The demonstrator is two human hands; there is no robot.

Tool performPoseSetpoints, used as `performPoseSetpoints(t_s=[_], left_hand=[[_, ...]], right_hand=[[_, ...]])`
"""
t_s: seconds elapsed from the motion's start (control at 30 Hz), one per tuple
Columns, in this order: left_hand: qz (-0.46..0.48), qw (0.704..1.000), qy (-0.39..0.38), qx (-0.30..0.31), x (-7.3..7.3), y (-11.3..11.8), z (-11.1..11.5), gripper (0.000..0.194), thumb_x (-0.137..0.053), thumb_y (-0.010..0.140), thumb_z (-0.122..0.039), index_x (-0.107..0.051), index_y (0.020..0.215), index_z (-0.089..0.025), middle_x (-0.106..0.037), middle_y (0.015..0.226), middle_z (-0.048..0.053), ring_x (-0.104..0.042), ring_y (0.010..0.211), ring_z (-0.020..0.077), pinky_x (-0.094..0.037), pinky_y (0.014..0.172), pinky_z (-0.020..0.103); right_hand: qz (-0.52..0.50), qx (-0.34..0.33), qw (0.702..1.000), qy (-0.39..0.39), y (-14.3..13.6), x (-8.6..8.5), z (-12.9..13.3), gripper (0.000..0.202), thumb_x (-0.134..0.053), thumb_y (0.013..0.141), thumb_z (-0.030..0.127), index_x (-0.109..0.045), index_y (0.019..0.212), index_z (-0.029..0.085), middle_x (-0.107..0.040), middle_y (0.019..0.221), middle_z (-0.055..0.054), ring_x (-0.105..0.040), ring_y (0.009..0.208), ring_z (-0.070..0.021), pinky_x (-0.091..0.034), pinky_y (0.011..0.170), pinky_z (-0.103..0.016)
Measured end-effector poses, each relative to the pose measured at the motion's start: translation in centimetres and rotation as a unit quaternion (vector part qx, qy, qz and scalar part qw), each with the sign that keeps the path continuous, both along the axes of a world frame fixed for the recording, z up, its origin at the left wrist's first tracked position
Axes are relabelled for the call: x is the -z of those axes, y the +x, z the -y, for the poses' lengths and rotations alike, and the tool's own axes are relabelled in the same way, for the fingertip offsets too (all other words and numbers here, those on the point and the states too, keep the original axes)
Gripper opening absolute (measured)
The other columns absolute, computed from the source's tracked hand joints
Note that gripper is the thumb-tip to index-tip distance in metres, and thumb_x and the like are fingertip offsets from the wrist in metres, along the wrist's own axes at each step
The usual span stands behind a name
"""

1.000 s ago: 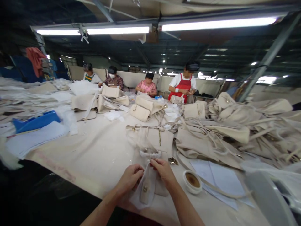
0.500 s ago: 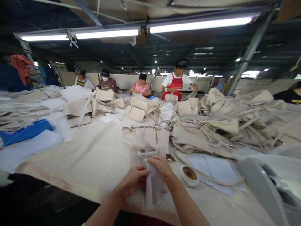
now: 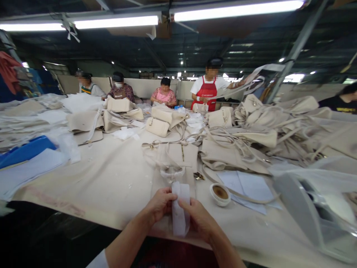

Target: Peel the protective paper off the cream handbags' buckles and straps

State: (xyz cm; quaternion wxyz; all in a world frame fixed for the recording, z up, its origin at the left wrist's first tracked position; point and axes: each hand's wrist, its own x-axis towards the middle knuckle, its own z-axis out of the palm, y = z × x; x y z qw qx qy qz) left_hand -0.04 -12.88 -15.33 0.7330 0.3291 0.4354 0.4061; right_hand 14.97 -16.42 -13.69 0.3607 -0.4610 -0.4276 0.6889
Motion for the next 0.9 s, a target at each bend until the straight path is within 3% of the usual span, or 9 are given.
performPoseSetpoints(t_s=[0.07,0.17,0.3,0.5,0.63,0.7,0.77,0.83,0.9], left_hand=[[-0.005,1.000,0.008,-0.002,0.0,0.2,-0.1,0.029,-0.067,0.055,-0.019,-0.060,0.082,-0.014,-0.062,0.069,0.001,-0.056,0.057,0.0135,-0.044,0.057,0.026],[-0.005,1.000,0.015,0.000,-0.2,0.4,0.0,0.031,-0.070,0.054,-0.021,-0.059,0.083,-0.014,-0.062,0.070,0.000,-0.056,0.057,0.0122,-0.044,0.057,0.025],[-0.004,0.999,0.027,0.020,-1.2,-0.3,1.0,0.033,-0.073,0.055,-0.027,-0.063,0.084,-0.012,-0.066,0.075,0.004,-0.060,0.065,0.0146,-0.048,0.065,0.027],[-0.091,0.988,0.011,0.120,-1.7,-1.5,2.9,0.042,-0.072,0.064,-0.049,-0.068,0.084,-0.011,-0.069,0.074,0.007,-0.063,0.063,0.0152,-0.047,0.062,0.025],[-0.059,0.995,-0.017,0.083,-1.0,-1.0,2.9,0.049,-0.077,0.053,-0.046,-0.066,0.087,-0.013,-0.069,0.078,0.007,-0.064,0.066,0.0177,-0.052,0.065,0.031],[-0.056,0.996,-0.023,0.061,-0.9,-0.7,2.8,0.046,-0.077,0.050,-0.041,-0.064,0.085,-0.014,-0.068,0.076,0.005,-0.062,0.062,0.0166,-0.052,0.064,0.032],[-0.061,0.996,-0.027,0.055,-1.0,-0.6,2.7,0.042,-0.075,0.048,-0.037,-0.062,0.081,-0.015,-0.065,0.070,0.002,-0.060,0.058,0.0156,-0.052,0.061,0.032],[-0.062,0.996,-0.032,0.058,-1.2,-0.6,2.7,0.037,-0.073,0.047,-0.035,-0.061,0.077,-0.015,-0.063,0.066,0.001,-0.059,0.056,0.0154,-0.051,0.058,0.031],[-0.058,0.996,-0.034,0.060,-1.3,-0.7,2.7,0.035,-0.071,0.048,-0.033,-0.061,0.076,-0.016,-0.063,0.065,0.001,-0.059,0.056,0.0153,-0.051,0.058,0.031]], right_hand=[[-0.032,0.016,0.999,0.001,-0.5,1.1,0.6,0.052,-0.077,0.066,0.053,-0.070,0.101,0.015,-0.074,0.086,-0.008,-0.068,0.079,-0.0234,-0.052,0.072,-0.032],[-0.039,0.034,0.999,-0.001,-0.9,2.2,1.0,0.046,-0.078,0.065,0.051,-0.072,0.092,0.013,-0.074,0.079,-0.007,-0.065,0.071,-0.0206,-0.050,0.068,-0.030],[-0.012,0.057,0.998,0.039,-0.5,2.3,1.3,0.043,-0.078,0.064,0.051,-0.072,0.086,0.014,-0.073,0.074,-0.005,-0.063,0.067,-0.0201,-0.048,0.063,-0.029],[0.032,0.108,0.991,0.078,0.0,2.8,1.1,0.051,-0.077,0.062,0.052,-0.068,0.098,0.017,-0.074,0.078,-0.005,-0.067,0.071,-0.0254,-0.051,0.063,-0.033],[0.066,0.107,0.987,0.100,-0.2,3.8,1.5,0.058,-0.067,0.067,0.053,-0.061,0.113,0.019,-0.073,0.078,-0.005,-0.067,0.066,-0.0257,-0.052,0.062,-0.036],[0.158,0.151,0.967,0.130,-0.2,3.8,2.1,0.068,-0.065,0.067,0.050,-0.053,0.126,0.019,-0.073,0.079,-0.005,-0.067,0.068,-0.0265,-0.052,0.063,-0.036],[0.270,0.232,0.918,0.177,-0.2,3.1,2.8,0.064,-0.060,0.070,0.050,-0.052,0.126,0.020,-0.072,0.084,-0.006,-0.066,0.073,-0.0265,-0.050,0.066,-0.036],[0.338,0.270,0.875,0.218,-0.2,2.1,3.4,0.044,-0.053,0.076,0.051,-0.060,0.109,0.023,-0.071,0.088,-0.007,-0.065,0.076,-0.0252,-0.049,0.069,-0.035],[0.371,0.231,0.870,0.227,-0.4,1.1,3.8,0.031,-0.046,0.082,0.053,-0.061,0.087,0.027,-0.070,0.083,-0.006,-0.065,0.074,-0.0241,-0.046,0.068,-0.034]])
